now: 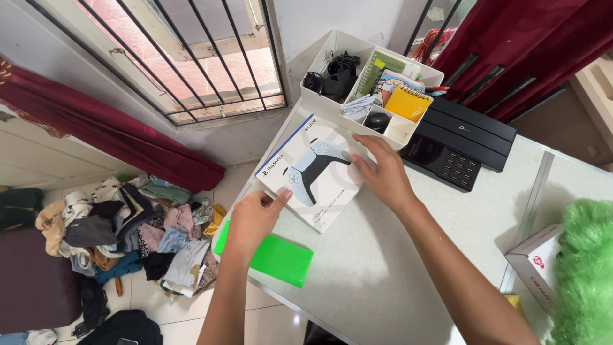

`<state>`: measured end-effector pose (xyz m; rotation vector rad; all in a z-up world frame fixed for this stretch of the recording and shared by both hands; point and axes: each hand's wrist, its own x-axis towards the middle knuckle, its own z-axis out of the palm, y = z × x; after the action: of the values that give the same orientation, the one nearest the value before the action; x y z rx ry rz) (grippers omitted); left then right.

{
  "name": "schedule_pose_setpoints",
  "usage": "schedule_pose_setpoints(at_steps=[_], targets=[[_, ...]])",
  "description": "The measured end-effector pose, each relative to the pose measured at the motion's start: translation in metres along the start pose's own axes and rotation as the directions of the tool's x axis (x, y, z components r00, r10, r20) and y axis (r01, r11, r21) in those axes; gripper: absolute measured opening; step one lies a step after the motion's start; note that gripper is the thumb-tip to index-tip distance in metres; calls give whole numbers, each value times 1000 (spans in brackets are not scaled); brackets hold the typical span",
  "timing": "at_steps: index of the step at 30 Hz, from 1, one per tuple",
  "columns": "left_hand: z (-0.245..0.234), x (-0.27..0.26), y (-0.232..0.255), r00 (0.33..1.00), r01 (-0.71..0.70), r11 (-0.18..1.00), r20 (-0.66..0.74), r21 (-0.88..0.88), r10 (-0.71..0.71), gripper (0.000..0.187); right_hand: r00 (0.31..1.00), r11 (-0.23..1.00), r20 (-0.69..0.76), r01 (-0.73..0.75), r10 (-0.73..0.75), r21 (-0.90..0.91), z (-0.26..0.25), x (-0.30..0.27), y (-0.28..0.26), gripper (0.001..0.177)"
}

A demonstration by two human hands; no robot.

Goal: The person wipes the surfaces of two product boxes on a desk using a yellow cloth. They first wipe a white PlayStation controller box, then a green USB fast charger box, turning each to clean multiple sides before placing them back on the desk.

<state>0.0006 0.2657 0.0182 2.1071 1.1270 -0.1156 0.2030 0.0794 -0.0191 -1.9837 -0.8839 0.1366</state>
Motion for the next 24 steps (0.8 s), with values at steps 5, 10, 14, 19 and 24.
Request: schedule_pose_setpoints(at_steps=[5,10,14,19,24], targets=[[-5,-5,3,938,-229,971,-251,65,238,89,979,955,-26,193,-204,-225,-12,-41,-21,52],[-1,4,-4,825,-484,858,-237,171,513,92,986,960,44,167,-162,-225,-12,-46,-25,50],[8,11,-2,846,-454,882,-250,122,470,83,976,920,-5,205,-219,-335,-6,-35,-16,47],[18,16,8,856,-402,906,-296,131,423,84,981,930,-70,146,-179,-338,3,-23,-11,42],[19,26,15,860,-404,909,-294,106,416,85,991,970,-78,84,-105,-230,9,-13,-9,40]])
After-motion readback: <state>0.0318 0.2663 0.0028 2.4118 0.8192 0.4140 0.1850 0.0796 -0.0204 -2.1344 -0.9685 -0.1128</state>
